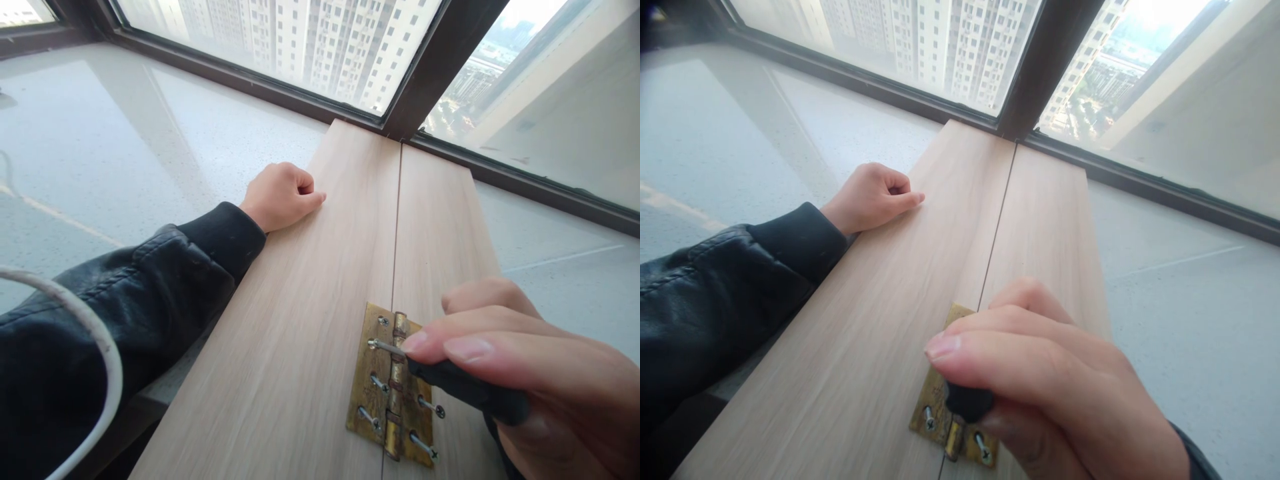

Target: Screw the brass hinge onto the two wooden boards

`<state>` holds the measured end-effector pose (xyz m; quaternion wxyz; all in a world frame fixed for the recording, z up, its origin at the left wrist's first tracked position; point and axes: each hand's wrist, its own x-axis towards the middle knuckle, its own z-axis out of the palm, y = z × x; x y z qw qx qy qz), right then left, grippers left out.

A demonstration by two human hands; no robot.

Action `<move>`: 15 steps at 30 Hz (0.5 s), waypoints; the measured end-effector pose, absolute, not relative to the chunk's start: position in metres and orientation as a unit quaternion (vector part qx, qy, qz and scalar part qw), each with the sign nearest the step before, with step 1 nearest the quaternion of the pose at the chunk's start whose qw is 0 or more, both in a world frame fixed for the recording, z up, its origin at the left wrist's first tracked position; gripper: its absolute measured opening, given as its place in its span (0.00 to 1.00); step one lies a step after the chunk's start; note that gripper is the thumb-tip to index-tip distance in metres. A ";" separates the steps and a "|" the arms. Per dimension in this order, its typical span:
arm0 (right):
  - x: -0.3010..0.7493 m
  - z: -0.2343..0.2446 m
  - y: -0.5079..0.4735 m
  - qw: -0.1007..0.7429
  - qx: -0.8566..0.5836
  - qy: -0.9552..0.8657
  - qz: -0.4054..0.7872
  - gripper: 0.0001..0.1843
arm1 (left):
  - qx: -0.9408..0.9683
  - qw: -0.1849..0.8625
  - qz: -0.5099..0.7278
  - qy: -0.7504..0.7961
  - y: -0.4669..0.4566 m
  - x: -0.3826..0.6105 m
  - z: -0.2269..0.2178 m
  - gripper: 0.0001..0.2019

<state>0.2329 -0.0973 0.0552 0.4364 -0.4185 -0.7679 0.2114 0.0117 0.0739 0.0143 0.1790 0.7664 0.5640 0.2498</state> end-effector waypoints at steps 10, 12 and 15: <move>0.246 0.055 -0.096 0.387 -0.424 -0.775 0.265 0.16 | 0.766 0.178 0.249 0.566 0.074 0.012 0.014 0.16; 0.246 0.054 -0.096 0.387 -0.422 -0.778 0.260 0.16 | 0.766 0.177 0.248 0.566 0.074 0.012 0.014 0.16; 0.244 0.055 -0.094 0.395 -0.414 -0.793 0.208 0.15 | 0.767 0.177 0.249 0.565 0.074 0.012 0.014 0.16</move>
